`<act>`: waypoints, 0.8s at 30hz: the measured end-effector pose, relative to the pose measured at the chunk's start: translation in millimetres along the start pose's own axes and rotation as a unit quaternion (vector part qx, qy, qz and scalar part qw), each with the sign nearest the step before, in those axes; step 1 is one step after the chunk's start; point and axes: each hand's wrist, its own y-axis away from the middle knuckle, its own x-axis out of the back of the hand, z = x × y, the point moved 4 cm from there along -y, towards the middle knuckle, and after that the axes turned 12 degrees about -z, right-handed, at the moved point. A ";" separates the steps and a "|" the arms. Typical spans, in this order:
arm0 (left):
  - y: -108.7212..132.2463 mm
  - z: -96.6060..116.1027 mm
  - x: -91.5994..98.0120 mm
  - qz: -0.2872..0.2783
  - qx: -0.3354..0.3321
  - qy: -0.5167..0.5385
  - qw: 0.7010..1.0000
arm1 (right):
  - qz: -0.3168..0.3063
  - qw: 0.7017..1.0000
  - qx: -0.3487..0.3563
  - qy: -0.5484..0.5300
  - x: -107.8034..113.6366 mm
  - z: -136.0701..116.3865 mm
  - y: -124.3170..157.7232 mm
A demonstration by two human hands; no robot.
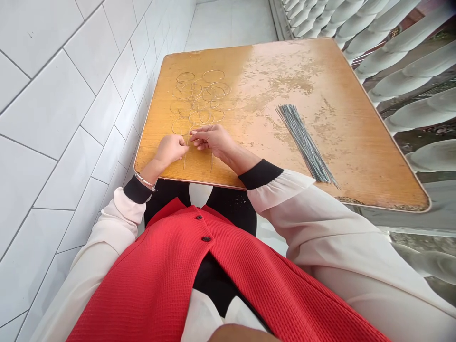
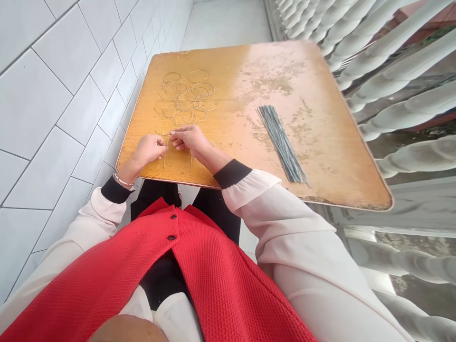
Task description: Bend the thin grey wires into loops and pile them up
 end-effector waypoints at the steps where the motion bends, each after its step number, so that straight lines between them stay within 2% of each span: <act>1: 0.6 1.8 -1.5 0.003 -0.005 -0.009 1.000 | -0.004 1.000 0.001 0.005 -1.2 1.0 -1.1; 7: 5.3 7.9 -7.2 0.009 -0.039 -0.007 0.999 | -0.018 1.000 0.022 0.009 -0.4 6.5 -6.8; 10: 7.9 6.3 -7.5 -0.007 -0.030 0.013 0.999 | -0.022 0.999 0.028 0.002 0.5 6.1 -7.1; 12: 9.7 5.3 -6.2 -0.006 -0.024 0.011 1.000 | -0.034 0.999 0.009 0.011 -2.5 6.2 -6.6; 18: 11.7 3.0 -6.7 -0.029 -0.001 -0.004 1.000 | -0.050 0.986 -0.033 0.155 -11.3 4.1 -4.7; 21: 10.4 2.6 -10.7 -0.050 0.008 -0.014 0.999 | -0.033 0.975 -0.034 0.217 0.1 0.3 -2.1; 24: 8.6 4.8 -16.2 -0.067 0.006 -0.042 0.997 | -0.003 0.972 0.007 0.234 21.5 -12.3 8.8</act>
